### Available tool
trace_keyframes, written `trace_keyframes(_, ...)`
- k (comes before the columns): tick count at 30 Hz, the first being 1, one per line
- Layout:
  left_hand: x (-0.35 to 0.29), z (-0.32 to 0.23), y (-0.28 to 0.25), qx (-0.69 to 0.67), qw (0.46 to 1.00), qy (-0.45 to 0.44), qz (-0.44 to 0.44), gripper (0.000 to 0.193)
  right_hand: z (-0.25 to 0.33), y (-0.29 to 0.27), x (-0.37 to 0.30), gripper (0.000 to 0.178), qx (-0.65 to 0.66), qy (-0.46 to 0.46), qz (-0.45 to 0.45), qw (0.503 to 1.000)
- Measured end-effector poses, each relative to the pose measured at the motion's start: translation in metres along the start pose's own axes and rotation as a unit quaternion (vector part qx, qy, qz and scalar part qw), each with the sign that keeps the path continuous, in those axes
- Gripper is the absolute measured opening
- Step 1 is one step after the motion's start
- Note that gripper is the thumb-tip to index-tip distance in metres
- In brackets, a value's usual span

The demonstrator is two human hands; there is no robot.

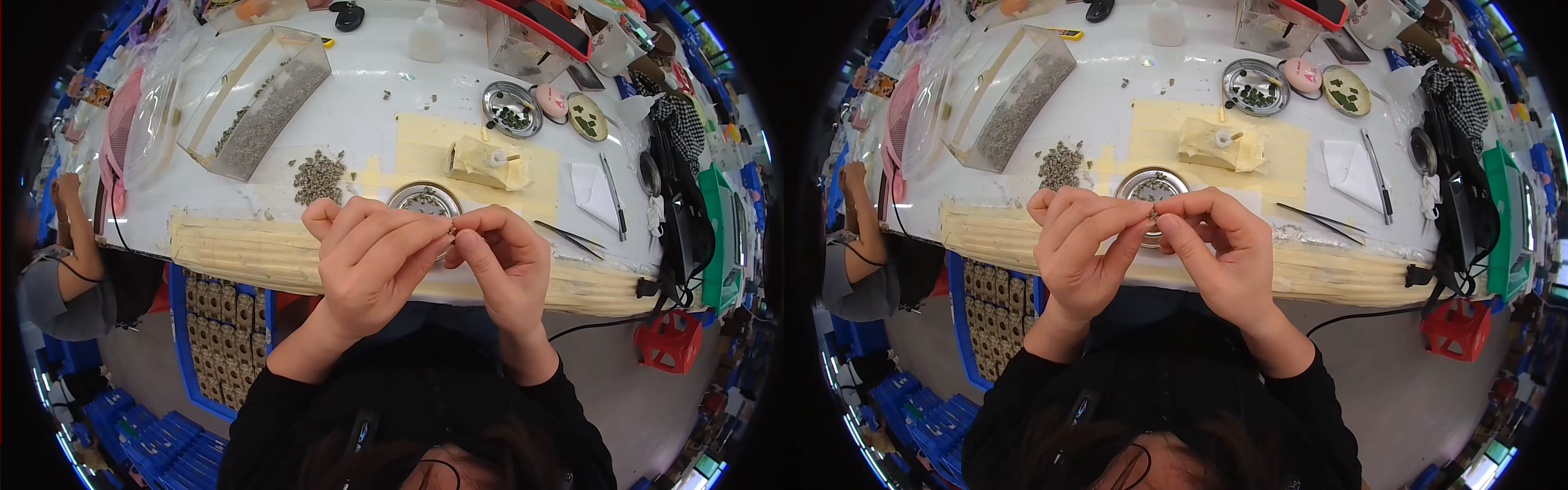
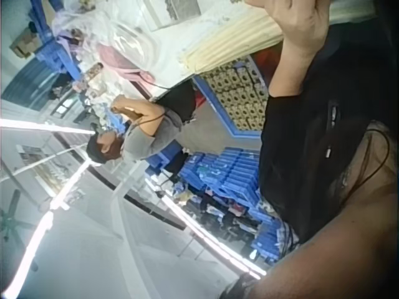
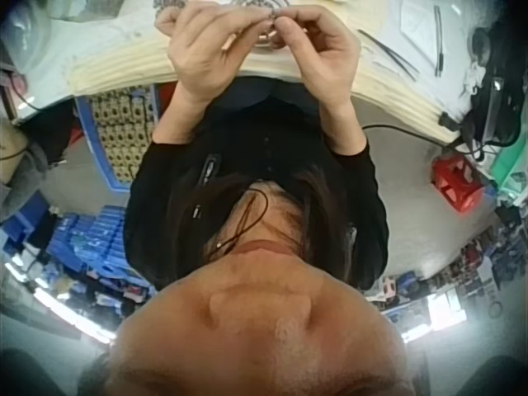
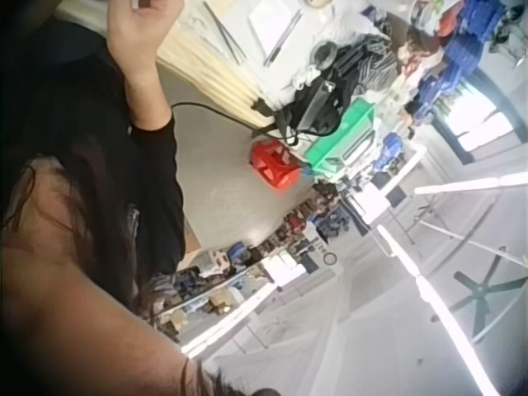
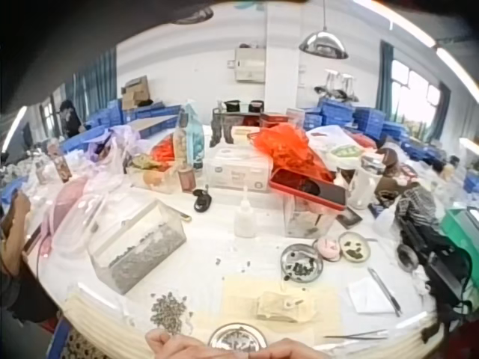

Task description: Picking and assembling small metal components on a workbench in a factory setting.

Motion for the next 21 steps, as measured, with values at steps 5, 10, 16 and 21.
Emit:
trace_keyframes(5,-0.002,0.005,0.004,-0.024,1.0,-0.007,-0.016,0.023,0.001,0.001,-0.001,0.014,0.015,0.014,0.005,1.0)
trace_keyframes(10,-0.003,0.008,0.002,-0.032,0.999,0.0,-0.012,0.027,0.003,0.002,0.001,0.014,-0.011,-0.01,0.003,1.0)
trace_keyframes(16,-0.004,0.009,0.002,-0.018,1.0,-0.001,-0.025,0.029,0.002,0.003,0.001,0.02,-0.055,-0.063,0.004,0.997)
trace_keyframes(21,-0.004,0.011,0.005,-0.026,0.997,-0.029,-0.06,0.024,0.002,0.005,0.001,0.025,-0.069,-0.072,0.006,0.995)
Point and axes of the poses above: each hand's wrist, its own x-axis towards the middle knuckle, its own y-axis out of the palm, z = x × y, the point moved 2 cm from there along x, towards the middle knuckle, and after that the axes turned 9 degrees about -z, right-handed, at the moved point
